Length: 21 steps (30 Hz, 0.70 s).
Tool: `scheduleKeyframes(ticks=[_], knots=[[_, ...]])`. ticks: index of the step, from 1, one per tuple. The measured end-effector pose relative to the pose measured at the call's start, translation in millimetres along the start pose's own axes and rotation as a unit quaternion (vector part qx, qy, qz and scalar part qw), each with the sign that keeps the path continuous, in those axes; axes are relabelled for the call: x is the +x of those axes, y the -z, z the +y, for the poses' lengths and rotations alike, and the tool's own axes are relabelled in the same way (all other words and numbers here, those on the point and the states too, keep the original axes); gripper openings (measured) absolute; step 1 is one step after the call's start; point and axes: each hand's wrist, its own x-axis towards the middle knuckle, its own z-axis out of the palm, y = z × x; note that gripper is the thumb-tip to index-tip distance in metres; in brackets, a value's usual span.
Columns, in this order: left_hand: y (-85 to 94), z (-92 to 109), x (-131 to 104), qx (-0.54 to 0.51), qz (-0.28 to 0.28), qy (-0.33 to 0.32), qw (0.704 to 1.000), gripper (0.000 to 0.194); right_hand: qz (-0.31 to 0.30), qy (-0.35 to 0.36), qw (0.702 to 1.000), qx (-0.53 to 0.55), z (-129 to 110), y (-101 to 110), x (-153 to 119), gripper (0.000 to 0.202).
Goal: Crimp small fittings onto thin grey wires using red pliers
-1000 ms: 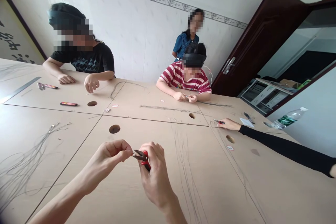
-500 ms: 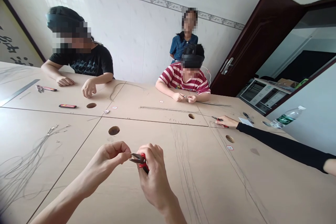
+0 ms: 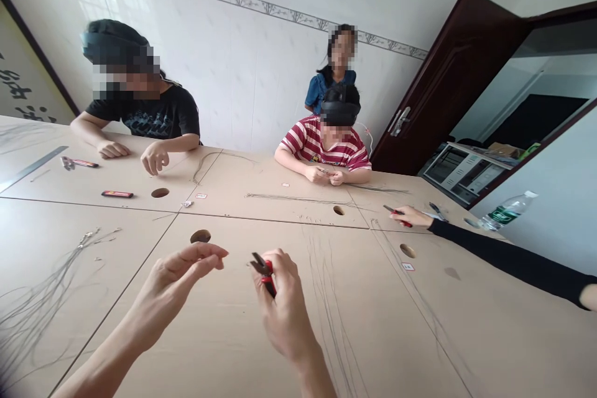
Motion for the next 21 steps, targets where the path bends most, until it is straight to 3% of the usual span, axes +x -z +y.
scheduleKeyframes(ticks=[3, 10, 21], knots=[[-0.6, -0.5, -3.2, 0.018, -0.048, -0.008, 0.999, 0.027, -0.039, 0.004, 0.999, 0.004, -4.0, -3.2, -3.0, 0.012], [-2.0, 0.8, -5.1, -0.016, -0.116, -0.035, 0.993, 0.022, -0.054, 0.014, 0.998, 0.011, -9.5, -0.9, -6.8, 0.010], [-5.9, -2.1, -7.6, 0.001, -0.124, -0.012, 0.992, 0.020, -0.052, 0.020, 0.998, 0.005, -12.3, -2.0, -8.0, 0.011]])
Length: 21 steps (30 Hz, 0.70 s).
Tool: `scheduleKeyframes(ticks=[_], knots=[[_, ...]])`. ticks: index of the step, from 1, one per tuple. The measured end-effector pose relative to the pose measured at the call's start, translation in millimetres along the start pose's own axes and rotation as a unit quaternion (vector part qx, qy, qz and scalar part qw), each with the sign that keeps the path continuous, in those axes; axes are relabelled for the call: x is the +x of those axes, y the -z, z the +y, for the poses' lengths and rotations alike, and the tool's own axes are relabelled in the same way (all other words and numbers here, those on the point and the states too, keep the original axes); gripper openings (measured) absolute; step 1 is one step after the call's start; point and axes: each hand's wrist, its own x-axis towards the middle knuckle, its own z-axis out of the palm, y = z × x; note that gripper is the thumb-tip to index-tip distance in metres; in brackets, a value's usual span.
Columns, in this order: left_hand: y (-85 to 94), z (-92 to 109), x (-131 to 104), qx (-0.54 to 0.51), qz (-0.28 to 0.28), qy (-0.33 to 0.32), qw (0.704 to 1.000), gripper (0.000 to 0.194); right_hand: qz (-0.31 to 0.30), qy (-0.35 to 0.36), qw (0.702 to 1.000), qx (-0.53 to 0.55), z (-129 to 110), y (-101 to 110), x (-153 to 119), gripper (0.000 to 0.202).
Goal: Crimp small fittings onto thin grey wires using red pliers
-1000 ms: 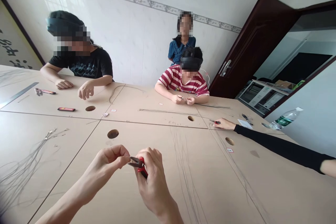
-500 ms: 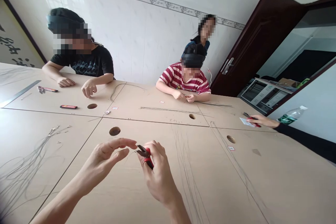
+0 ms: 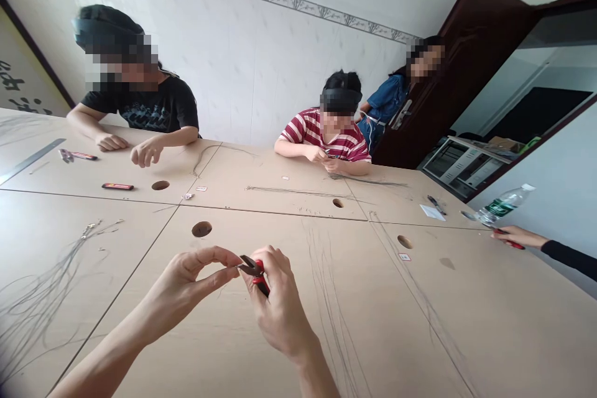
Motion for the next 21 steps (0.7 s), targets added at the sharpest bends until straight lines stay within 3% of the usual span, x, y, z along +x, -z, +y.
scheduleKeyframes(ticks=[10, 17, 21], knots=[[1.0, -5.9, 0.6, 0.021, -0.001, 0.018, 1.000, 0.020, 0.003, 0.004, 1.000, -0.009, 1.5, -1.0, -0.6, 0.010], [5.0, 2.1, -0.2, 0.071, 0.042, -0.041, 0.996, 0.020, 0.005, 0.004, 1.000, -0.016, 0.6, 0.5, -1.0, 0.009], [8.3, 3.6, -0.5, 0.071, 0.024, -0.025, 0.997, 0.024, -0.001, 0.004, 1.000, -0.020, 0.7, 1.4, -1.2, 0.010]])
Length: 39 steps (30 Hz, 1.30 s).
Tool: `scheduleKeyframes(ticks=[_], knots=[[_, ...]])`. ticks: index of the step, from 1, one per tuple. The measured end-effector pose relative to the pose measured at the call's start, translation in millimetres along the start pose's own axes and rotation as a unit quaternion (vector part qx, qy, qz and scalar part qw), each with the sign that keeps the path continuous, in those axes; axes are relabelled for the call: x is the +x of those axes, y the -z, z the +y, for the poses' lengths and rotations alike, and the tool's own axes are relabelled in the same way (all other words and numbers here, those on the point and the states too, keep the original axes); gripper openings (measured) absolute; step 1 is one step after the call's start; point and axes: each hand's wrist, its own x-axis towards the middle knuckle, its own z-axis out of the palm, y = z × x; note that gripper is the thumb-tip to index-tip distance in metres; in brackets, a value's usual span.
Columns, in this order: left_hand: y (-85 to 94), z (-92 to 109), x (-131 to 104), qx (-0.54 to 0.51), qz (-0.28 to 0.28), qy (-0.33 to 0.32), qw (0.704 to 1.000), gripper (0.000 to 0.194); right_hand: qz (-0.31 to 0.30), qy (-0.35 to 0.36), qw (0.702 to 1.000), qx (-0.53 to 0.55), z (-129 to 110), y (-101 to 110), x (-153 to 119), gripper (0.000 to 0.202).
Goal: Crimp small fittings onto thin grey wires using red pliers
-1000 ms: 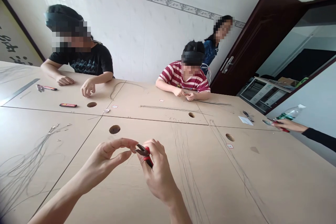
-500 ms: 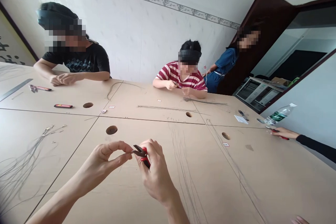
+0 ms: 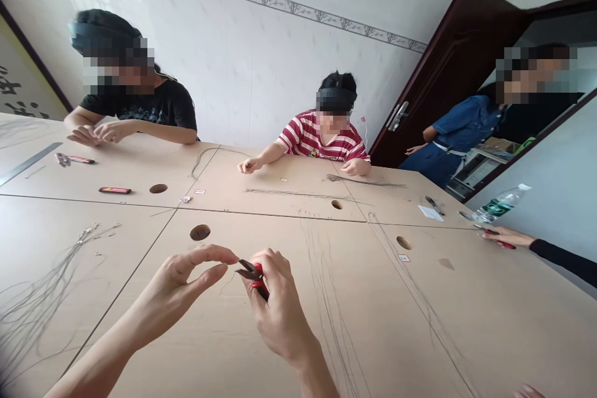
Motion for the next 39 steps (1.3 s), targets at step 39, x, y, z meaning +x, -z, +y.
scheduleKeyframes(ticks=[39], knots=[[-40.6, -19.9, 3.8, 0.267, 0.224, -0.353, 0.868, 0.021, 0.114, -0.131, 0.960, 0.218, -5.8, -24.1, 4.3, 0.017]])
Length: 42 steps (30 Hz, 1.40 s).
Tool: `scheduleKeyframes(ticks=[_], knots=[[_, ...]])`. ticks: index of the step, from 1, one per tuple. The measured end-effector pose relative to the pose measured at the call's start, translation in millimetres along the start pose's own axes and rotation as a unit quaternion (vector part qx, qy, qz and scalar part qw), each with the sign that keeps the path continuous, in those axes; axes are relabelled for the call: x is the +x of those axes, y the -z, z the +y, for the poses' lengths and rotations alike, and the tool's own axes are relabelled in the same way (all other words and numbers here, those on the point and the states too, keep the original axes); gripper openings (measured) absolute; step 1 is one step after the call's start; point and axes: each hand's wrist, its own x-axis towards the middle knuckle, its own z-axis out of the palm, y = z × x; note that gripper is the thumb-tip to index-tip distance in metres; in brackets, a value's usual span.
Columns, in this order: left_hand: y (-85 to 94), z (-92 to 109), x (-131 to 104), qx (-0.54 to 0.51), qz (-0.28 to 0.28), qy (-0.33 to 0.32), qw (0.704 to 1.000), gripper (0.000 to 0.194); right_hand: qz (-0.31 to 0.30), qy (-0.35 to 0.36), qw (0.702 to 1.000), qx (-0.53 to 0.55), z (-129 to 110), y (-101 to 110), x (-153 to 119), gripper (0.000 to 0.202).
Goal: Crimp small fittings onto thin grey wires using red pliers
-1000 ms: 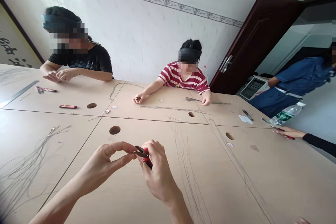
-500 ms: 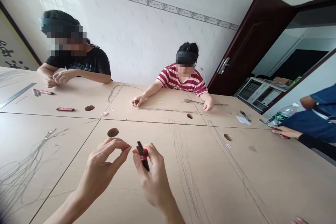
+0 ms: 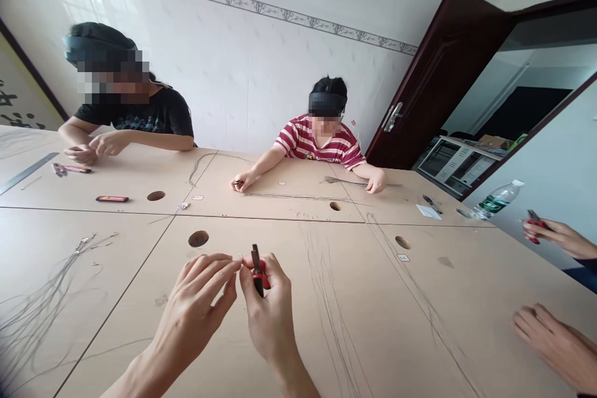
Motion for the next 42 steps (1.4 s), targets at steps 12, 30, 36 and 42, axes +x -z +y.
scheduleKeyframes(ticks=[12, 30, 36, 42], knots=[[0.1, 3.4, -0.6, -0.106, -0.076, 0.090, 0.987, 0.028, 0.041, -0.019, 0.999, -0.002, 11.3, 0.5, 3.9, 0.026], [24.6, -13.0, 14.5, -0.224, -0.172, 0.307, 0.909, 0.019, -0.060, -0.020, 0.996, -0.071, -2.8, 8.1, 0.8, 0.022], [28.3, -9.8, 16.8, -0.229, -0.200, 0.380, 0.874, 0.026, -0.058, -0.032, 0.996, -0.063, -5.7, 8.7, 0.9, 0.023], [28.8, -7.1, 18.8, -0.247, -0.193, 0.385, 0.868, 0.028, -0.065, -0.026, 0.995, -0.071, -5.4, 8.2, 0.1, 0.024]])
